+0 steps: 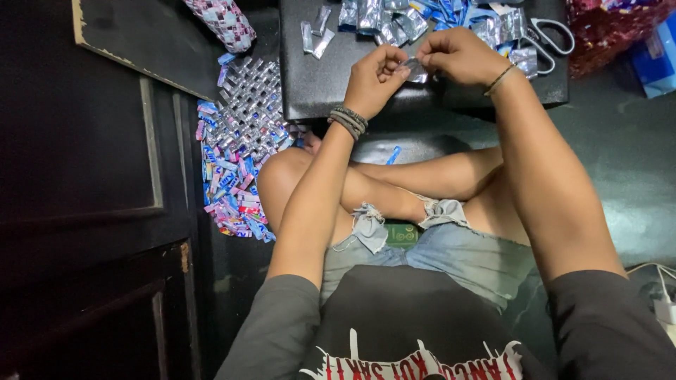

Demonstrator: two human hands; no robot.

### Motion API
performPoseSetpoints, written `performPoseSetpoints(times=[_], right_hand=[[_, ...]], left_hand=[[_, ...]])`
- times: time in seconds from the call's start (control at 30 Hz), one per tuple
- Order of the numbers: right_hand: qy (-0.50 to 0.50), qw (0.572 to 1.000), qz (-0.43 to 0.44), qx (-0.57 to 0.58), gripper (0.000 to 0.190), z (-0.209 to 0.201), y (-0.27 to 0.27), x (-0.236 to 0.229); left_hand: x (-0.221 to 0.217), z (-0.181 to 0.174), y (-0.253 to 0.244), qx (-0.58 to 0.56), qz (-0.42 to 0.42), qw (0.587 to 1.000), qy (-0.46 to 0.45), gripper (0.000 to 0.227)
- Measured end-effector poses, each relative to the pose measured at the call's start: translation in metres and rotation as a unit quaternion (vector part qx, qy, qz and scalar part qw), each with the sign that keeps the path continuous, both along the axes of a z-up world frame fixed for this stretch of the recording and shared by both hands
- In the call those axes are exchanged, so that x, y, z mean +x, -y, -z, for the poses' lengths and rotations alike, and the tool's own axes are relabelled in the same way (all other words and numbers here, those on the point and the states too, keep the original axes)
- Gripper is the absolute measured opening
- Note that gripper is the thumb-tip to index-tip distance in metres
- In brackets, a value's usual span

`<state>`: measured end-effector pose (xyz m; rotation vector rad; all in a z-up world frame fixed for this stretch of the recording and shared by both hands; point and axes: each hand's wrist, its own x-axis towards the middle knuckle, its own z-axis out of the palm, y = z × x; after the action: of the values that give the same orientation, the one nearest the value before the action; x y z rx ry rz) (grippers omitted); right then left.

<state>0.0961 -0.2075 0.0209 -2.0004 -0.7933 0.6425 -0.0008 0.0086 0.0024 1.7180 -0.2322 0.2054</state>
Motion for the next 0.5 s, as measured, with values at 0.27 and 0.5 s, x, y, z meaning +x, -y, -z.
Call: performPoseSetpoints(times=[0.27,0.5], right_hand=[[0.119,0.988,-0.042,-0.094,0.016,-0.022,0.000,-0.009],[0.276,0.959,-0.050,0.031,0.029,-0.044,-0.009,-0.040]], left_hand=[[-0.001,-0.006,-0.008,0.086,0.052,0.994,0.031,0.007],[-0.010,-0.019,-0.029,0.118,0.067,0.981,0.137,0.010]])
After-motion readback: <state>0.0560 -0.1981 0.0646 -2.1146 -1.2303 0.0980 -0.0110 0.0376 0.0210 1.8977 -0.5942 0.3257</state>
